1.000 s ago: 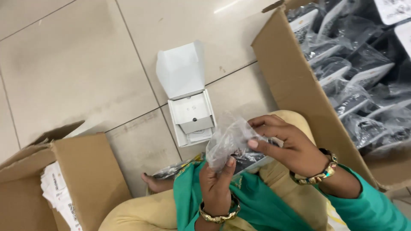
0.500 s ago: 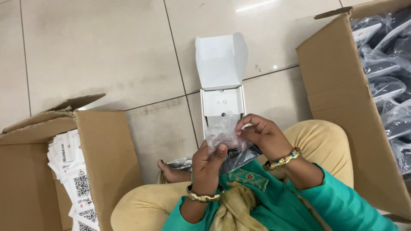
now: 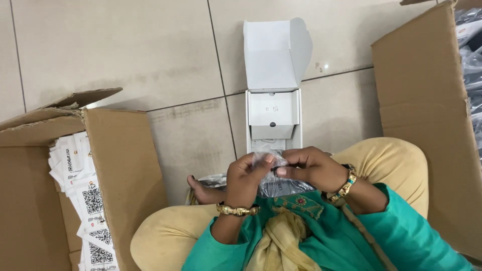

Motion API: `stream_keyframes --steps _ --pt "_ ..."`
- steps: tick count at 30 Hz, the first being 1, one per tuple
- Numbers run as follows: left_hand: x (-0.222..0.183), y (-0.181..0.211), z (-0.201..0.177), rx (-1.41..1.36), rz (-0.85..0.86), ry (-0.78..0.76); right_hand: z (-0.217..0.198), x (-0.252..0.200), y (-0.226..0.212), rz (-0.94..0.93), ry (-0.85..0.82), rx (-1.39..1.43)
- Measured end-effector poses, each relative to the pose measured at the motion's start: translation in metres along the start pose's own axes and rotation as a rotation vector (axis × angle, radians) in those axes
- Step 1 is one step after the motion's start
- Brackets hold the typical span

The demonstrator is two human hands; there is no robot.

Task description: The person sits on the floor and packs QR code cards into white JioVoiceBox product boxes, closing each box lid. The person places the closed boxes into a larger carton alongside plastic-wrapped devices and adjusts the packed items.

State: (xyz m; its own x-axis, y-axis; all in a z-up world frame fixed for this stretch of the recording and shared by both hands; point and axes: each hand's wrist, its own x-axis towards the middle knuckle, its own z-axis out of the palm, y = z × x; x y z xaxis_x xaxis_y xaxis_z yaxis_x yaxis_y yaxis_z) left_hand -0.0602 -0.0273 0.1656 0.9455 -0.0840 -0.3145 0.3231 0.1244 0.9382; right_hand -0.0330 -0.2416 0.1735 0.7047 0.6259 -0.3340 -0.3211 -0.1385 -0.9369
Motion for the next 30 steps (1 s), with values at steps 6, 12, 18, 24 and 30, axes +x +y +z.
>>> stream_keyframes --steps 6,12,18,24,30 --pt "0.007 -0.008 0.002 -0.223 -0.110 0.097 0.003 0.007 -0.002 0.042 0.136 0.249" --pt "0.009 -0.028 -0.003 0.084 -0.158 0.198 0.008 0.009 -0.024 0.012 0.208 0.287" --pt "-0.011 0.022 -0.009 0.177 0.173 -0.012 -0.010 0.017 -0.015 0.056 0.311 0.388" --pt "-0.006 0.042 0.003 0.352 0.380 -0.116 -0.025 0.030 -0.034 0.164 0.456 0.565" --pt "0.014 0.002 0.004 -0.195 0.131 0.023 -0.032 0.019 -0.057 -0.004 0.426 0.117"
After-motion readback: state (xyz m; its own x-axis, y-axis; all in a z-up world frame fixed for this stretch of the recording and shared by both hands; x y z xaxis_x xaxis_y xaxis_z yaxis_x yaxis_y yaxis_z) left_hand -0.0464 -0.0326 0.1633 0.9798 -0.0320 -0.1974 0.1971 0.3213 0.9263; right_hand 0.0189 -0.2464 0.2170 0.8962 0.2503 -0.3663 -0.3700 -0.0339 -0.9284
